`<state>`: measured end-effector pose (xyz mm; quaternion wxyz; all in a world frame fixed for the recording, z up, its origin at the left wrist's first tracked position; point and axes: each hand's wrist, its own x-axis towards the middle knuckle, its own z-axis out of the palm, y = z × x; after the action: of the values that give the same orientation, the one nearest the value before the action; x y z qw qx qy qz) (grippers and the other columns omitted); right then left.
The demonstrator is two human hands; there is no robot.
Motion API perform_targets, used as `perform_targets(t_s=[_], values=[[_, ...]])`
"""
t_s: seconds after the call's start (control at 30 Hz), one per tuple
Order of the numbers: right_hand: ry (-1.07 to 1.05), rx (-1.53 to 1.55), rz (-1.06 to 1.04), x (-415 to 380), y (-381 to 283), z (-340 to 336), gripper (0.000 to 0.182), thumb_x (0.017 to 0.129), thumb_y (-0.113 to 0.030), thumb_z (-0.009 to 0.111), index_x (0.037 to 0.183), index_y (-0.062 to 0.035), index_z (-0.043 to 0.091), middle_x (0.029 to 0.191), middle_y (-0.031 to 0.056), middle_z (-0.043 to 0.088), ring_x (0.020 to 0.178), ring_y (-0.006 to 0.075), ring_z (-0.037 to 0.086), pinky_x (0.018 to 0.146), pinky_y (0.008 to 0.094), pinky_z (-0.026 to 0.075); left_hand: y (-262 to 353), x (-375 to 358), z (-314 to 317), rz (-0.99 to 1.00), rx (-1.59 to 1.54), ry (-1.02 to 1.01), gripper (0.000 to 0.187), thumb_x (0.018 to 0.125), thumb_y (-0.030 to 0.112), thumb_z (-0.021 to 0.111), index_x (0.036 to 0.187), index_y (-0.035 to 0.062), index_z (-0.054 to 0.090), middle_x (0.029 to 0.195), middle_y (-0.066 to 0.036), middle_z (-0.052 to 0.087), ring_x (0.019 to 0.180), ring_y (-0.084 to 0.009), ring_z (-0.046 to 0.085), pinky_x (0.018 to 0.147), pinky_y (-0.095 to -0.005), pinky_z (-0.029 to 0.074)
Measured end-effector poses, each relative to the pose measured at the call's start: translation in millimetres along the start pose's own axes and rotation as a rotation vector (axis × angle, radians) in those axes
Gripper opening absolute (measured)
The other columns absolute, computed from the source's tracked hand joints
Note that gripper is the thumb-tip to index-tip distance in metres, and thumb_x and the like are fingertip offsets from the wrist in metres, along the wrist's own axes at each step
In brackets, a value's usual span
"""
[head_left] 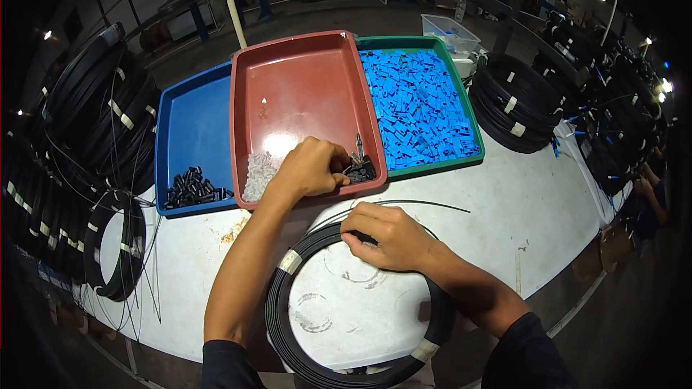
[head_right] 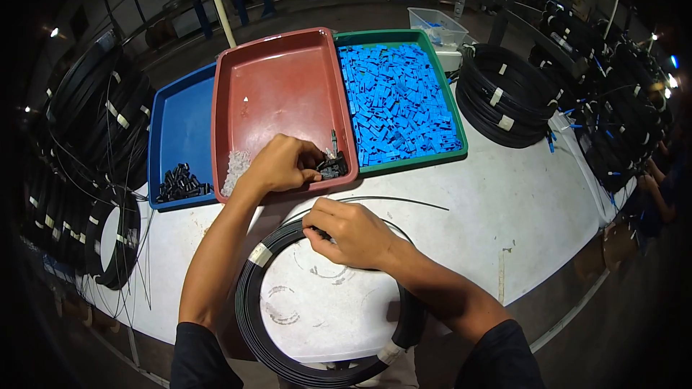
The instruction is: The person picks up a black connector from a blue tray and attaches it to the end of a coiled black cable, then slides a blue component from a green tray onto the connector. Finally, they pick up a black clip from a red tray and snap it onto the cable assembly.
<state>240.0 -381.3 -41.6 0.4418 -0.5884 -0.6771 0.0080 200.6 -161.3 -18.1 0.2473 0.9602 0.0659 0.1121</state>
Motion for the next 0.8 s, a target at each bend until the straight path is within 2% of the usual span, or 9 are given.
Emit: perform_targets(t_s=[0.17,0.27,0.33,0.43,0.47,0.53,0.57,0.67,0.8], values=[[-0.011,-0.004,0.005,0,0,-1,0.010,0.084,-0.003,0.072,0.093,-0.0014,0.068,0.088,0.0107,0.067,0.077,0.0273,0.068,0.070,0.0357,0.056,6,6,1,0.006,0.061,-0.070,0.033,0.071,0.002,0.082,0.103,-0.0007,0.077,0.088,-0.021,0.076,0.076,-0.0282,0.074,0.072,-0.0372,0.057],[-0.013,0.002,0.013,0,-1,-1,0.010,0.084,-0.002,0.072,0.093,-0.0013,0.068,0.088,0.0109,0.067,0.077,0.0276,0.068,0.070,0.0360,0.056,4,7,0,0.005,0.018,-0.087,0.031,0.073,0.003,0.083,0.103,-0.0015,0.077,0.085,-0.019,0.076,0.073,-0.0241,0.074,0.070,-0.0349,0.057],[-0.017,-0.010,0.015,0,-2,-2,0.010,0.084,-0.002,0.072,0.093,-0.0010,0.068,0.088,0.0114,0.067,0.077,0.0278,0.068,0.071,0.0362,0.056,11,1,-5,-0.115,-0.240,-0.039,0.027,0.078,0.003,0.079,0.105,0.0001,0.076,0.083,-0.014,0.075,0.074,-0.0227,0.073,0.072,-0.0356,0.057],[0.036,0.020,-0.016,0,0,0,0.009,0.086,-0.006,0.071,0.092,-0.0005,0.068,0.086,0.0114,0.064,0.073,0.0287,0.066,0.067,0.0383,0.054,-1,-8,-6,-0.091,-0.607,0.029,0.028,0.086,0.002,0.075,0.113,0.0018,0.069,0.088,-0.008,0.072,0.075,-0.0173,0.071,0.068,-0.0331,0.055],[0.037,0.021,-0.022,1,0,0,0.009,0.086,-0.006,0.071,0.092,-0.0005,0.068,0.086,0.0114,0.064,0.073,0.0287,0.066,0.067,0.0383,0.054,-3,-14,-9,-0.091,-0.603,0.034,0.028,0.086,0.002,0.075,0.113,0.0018,0.069,0.088,-0.008,0.072,0.075,-0.0173,0.071,0.068,-0.0331,0.055],[0.051,0.021,-0.005,1,-1,-1,0.008,0.084,-0.002,0.072,0.091,0.0002,0.070,0.088,0.0126,0.068,0.076,0.0274,0.067,0.069,0.0358,0.055,14,-34,-24,-0.182,-0.845,0.047,0.026,0.094,0.003,0.069,0.118,0.0057,0.059,0.092,-0.001,0.065,0.079,-0.0099,0.061,0.064,-0.0265,0.049],[0.050,0.021,-0.012,2,-1,-2,0.008,0.084,-0.002,0.072,0.091,0.0002,0.070,0.088,0.0126,0.068,0.076,0.0274,0.067,0.069,0.0358,0.055,11,-42,-22,-0.140,-0.940,0.079,0.024,0.096,0.006,0.068,0.117,0.0074,0.057,0.096,-0.006,0.068,0.075,-0.0100,0.061,0.062,-0.0248,0.049],[0.078,0.041,-0.023,3,-1,-2,0.009,0.085,-0.002,0.072,0.094,0.0002,0.071,0.088,0.0124,0.068,0.075,0.0268,0.067,0.069,0.0356,0.054,17,-67,-22,-0.110,-1.045,0.129,0.019,0.099,0.008,0.065,0.116,0.0075,0.058,0.096,-0.005,0.066,0.078,-0.0124,0.070,0.061,-0.0255,0.051],[0.041,0.062,-0.029,3,0,-5,0.010,0.087,-0.002,0.071,0.097,-0.0014,0.073,0.090,0.0108,0.068,0.073,0.0222,0.067,0.063,0.0316,0.054,17,-92,-8,-0.019,-1.061,0.174,0.014,0.098,0.007,0.066,0.112,0.0039,0.062,0.102,-0.007,0.068,0.081,-0.0134,0.071,0.065,-0.0232,0.052]])
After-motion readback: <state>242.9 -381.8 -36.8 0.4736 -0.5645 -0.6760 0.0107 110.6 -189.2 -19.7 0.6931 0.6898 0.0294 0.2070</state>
